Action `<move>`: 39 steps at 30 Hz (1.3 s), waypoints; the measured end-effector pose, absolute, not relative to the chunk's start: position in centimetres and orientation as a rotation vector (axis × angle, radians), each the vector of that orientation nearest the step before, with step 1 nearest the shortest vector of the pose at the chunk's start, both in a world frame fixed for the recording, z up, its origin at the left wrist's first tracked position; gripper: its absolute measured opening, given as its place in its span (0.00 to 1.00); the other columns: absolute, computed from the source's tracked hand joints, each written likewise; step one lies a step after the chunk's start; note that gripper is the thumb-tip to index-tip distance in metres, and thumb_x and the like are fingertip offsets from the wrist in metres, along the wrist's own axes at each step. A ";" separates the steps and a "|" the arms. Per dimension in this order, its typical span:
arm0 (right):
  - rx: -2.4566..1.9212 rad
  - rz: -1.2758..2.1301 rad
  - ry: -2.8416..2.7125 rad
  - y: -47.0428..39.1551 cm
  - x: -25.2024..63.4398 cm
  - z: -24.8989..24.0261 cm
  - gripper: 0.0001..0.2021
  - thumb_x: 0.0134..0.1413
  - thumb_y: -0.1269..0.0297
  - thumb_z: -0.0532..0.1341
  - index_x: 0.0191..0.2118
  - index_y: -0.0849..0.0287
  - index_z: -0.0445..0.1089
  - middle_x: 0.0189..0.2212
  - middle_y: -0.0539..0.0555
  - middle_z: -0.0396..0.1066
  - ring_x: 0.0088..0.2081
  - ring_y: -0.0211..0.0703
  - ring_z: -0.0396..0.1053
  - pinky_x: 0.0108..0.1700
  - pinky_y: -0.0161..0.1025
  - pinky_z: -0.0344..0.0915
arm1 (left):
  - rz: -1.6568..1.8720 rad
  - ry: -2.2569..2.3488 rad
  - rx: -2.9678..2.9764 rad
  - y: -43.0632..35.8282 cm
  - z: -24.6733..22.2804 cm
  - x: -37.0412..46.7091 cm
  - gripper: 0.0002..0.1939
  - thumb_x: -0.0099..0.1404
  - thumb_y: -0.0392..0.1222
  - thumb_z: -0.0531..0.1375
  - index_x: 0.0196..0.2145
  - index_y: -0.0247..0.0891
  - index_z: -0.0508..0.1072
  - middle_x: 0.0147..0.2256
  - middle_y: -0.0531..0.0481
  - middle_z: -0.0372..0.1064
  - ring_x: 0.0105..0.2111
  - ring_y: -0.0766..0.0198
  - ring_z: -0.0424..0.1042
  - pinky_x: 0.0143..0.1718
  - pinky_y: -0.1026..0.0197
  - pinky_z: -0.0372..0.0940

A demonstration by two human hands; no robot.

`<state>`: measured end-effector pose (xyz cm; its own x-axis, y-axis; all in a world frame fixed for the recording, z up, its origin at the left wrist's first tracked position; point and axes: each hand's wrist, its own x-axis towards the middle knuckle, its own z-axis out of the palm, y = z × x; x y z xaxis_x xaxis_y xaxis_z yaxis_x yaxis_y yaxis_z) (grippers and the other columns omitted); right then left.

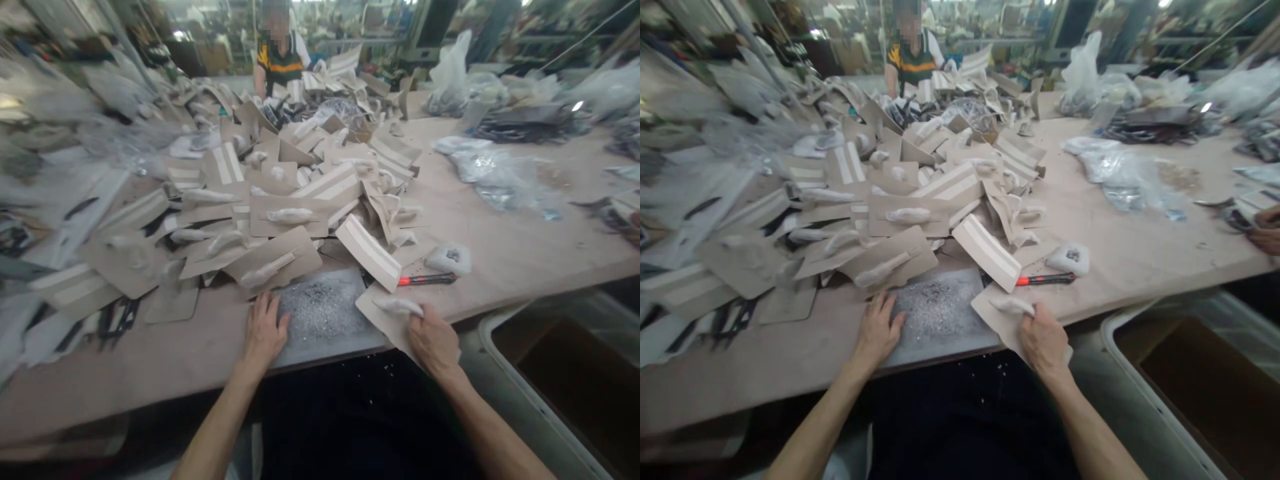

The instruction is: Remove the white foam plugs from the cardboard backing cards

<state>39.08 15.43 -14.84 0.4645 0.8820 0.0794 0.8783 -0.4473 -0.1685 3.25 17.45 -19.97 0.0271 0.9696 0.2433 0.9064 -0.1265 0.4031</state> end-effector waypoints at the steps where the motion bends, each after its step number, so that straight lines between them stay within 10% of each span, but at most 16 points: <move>1: -2.541 0.069 -1.478 15.2 39.8 -14.8 0.11 0.61 0.63 0.54 0.40 0.60 0.72 0.23 0.53 0.65 0.24 0.42 0.57 0.30 0.39 0.47 | 0.677 2.039 2.108 18.0 -19.7 3.1 0.25 0.71 0.48 0.54 0.60 0.32 0.68 0.64 0.31 0.59 0.65 0.39 0.58 0.63 0.35 0.58; 15: -2.126 0.499 -1.042 13.6 42.7 -16.0 0.18 0.47 0.45 0.57 0.23 0.55 0.62 0.17 0.47 0.57 0.23 0.40 0.56 0.28 0.37 0.55 | 0.545 2.081 2.144 15.6 -19.7 16.4 0.36 0.69 0.50 0.56 0.67 0.22 0.57 0.69 0.21 0.45 0.70 0.33 0.41 0.66 0.29 0.46; 24: -2.159 0.520 -0.953 12.6 45.4 -13.4 0.16 0.47 0.46 0.59 0.27 0.56 0.67 0.19 0.48 0.60 0.25 0.41 0.57 0.29 0.38 0.56 | 0.526 0.511 2.524 11.5 -15.9 24.4 0.26 0.71 0.58 0.55 0.58 0.40 0.70 0.64 0.42 0.63 0.66 0.54 0.59 0.68 0.50 0.55; 39: -2.166 0.630 -1.020 10.8 43.1 -12.0 0.21 0.41 0.42 0.59 0.32 0.55 0.72 0.19 0.50 0.65 0.25 0.46 0.64 0.27 0.40 0.58 | 0.066 1.783 2.444 13.2 -17.8 7.3 0.31 0.74 0.51 0.52 0.70 0.40 0.55 0.71 0.43 0.46 0.71 0.47 0.45 0.69 0.37 0.47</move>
<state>43.08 10.78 -11.99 0.5808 0.8014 -0.1432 0.4869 -0.4829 -0.7278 7.33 13.24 -17.76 0.3069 0.9512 -0.0327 0.9461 -0.3012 0.1192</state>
